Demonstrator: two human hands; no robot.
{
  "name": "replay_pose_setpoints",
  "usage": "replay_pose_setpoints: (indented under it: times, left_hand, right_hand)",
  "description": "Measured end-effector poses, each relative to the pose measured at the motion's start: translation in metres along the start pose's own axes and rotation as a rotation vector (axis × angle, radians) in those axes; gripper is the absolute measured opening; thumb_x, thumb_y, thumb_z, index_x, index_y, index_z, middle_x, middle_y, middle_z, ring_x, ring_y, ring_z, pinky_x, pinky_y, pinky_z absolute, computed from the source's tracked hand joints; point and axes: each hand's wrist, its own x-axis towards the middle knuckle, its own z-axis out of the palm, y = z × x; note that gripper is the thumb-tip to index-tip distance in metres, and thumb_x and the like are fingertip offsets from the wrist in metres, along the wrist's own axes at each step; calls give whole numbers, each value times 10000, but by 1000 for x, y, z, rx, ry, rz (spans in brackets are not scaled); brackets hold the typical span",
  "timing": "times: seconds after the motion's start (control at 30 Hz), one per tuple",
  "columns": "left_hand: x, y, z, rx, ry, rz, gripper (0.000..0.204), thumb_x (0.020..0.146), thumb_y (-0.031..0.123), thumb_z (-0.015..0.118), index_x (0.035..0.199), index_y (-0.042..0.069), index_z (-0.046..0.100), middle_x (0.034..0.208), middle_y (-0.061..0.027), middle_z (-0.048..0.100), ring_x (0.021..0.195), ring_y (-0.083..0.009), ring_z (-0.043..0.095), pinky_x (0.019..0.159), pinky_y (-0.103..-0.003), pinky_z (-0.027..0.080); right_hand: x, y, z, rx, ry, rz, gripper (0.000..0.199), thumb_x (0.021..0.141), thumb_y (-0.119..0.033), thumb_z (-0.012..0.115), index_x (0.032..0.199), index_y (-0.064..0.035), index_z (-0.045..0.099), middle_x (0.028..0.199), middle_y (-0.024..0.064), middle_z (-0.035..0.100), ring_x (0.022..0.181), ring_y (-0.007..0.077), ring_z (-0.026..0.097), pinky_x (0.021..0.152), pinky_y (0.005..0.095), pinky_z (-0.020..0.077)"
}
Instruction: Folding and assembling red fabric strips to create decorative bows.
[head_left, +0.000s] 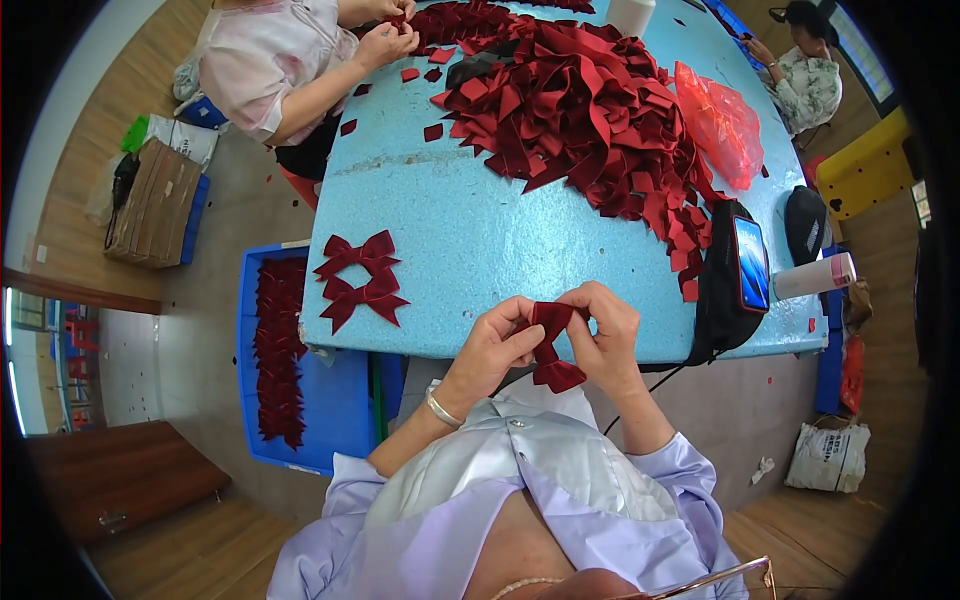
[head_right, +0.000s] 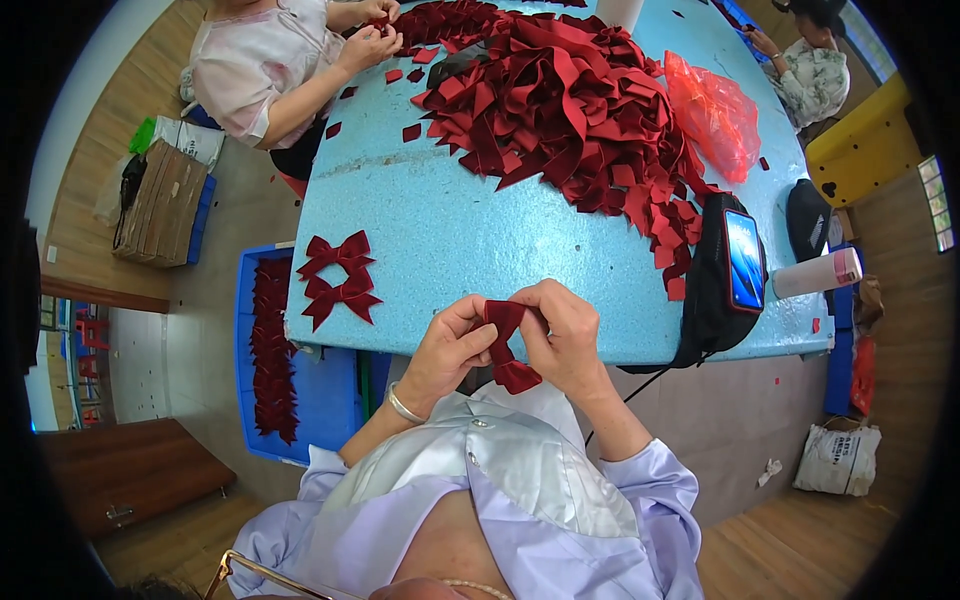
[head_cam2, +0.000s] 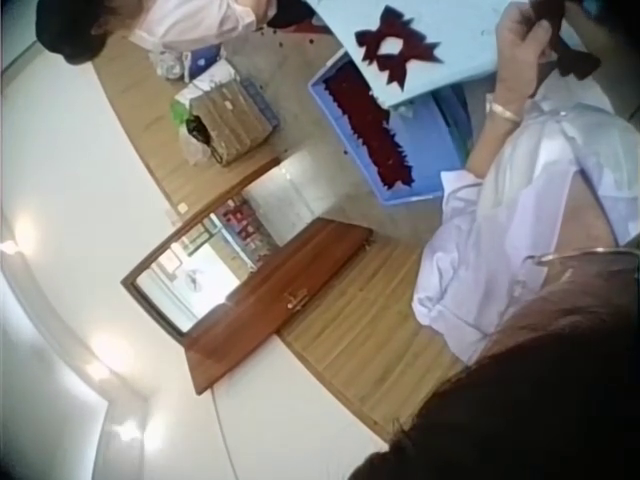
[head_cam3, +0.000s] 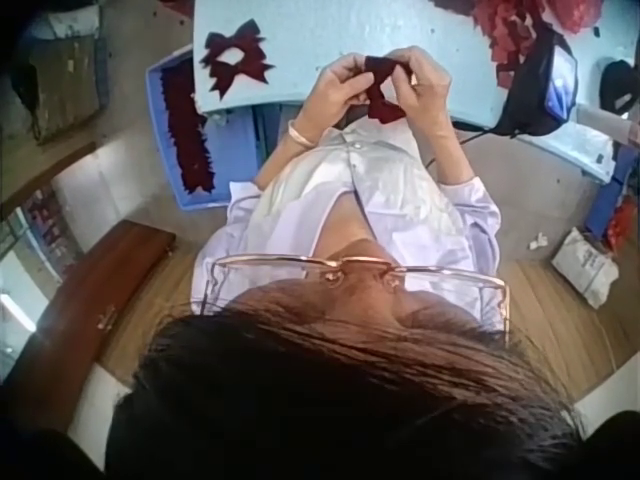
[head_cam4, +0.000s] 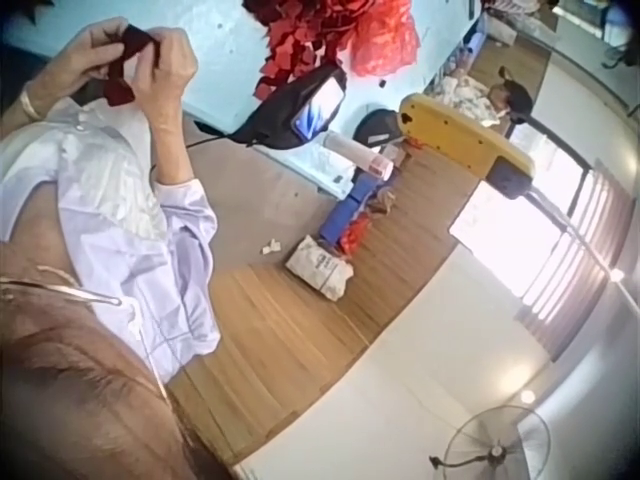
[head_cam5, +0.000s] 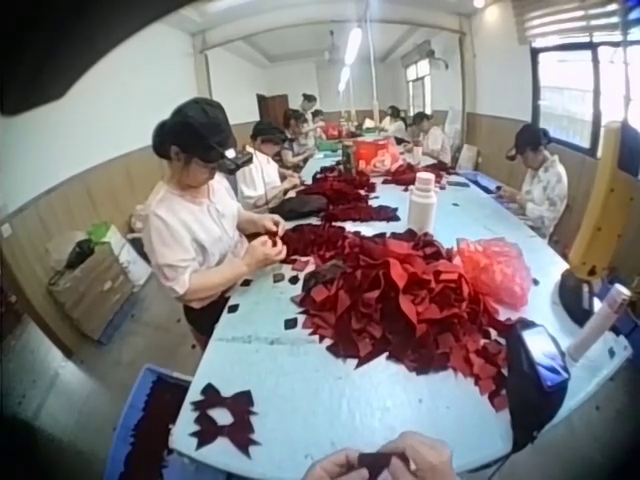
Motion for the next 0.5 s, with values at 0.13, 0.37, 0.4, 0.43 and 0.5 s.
replay_pose_setpoints:
  times: [0.13,0.37,0.4,0.43,0.5]
  left_hand:
    - [-1,2,0,43,8,9,62,953,105,609,1006,88,582,845,60,562,662,-6,440,575,-158,365]
    - [1,2,-2,15,27,-14,58,951,90,607,996,76,573,845,52,566,670,-6,447,556,-163,363]
    - [2,-1,-3,28,40,28,64,953,77,596,1010,63,572,851,35,575,653,-17,453,547,-169,363]
    - [2,-3,-4,41,54,71,73,955,64,586,1025,50,570,856,19,584,636,-27,459,537,-175,362]
    - [2,-4,-5,53,67,113,83,957,52,575,1039,37,569,861,3,593,619,-37,465,527,-181,362]
  right_hand:
    - [2,1,1,64,14,14,115,754,96,575,815,9,620,708,88,600,610,186,579,552,262,422]
    - [-6,16,4,329,4,293,83,836,60,577,890,11,616,807,55,625,681,141,588,599,258,445]
    - [-7,16,4,471,4,431,84,850,53,578,912,11,616,837,48,628,704,133,592,612,258,452]
    - [-7,16,1,472,1,431,84,850,53,578,912,11,616,837,48,628,704,133,592,612,258,452]
    - [-6,11,-9,539,-118,475,98,862,32,598,956,11,615,916,51,616,778,126,590,657,260,466]
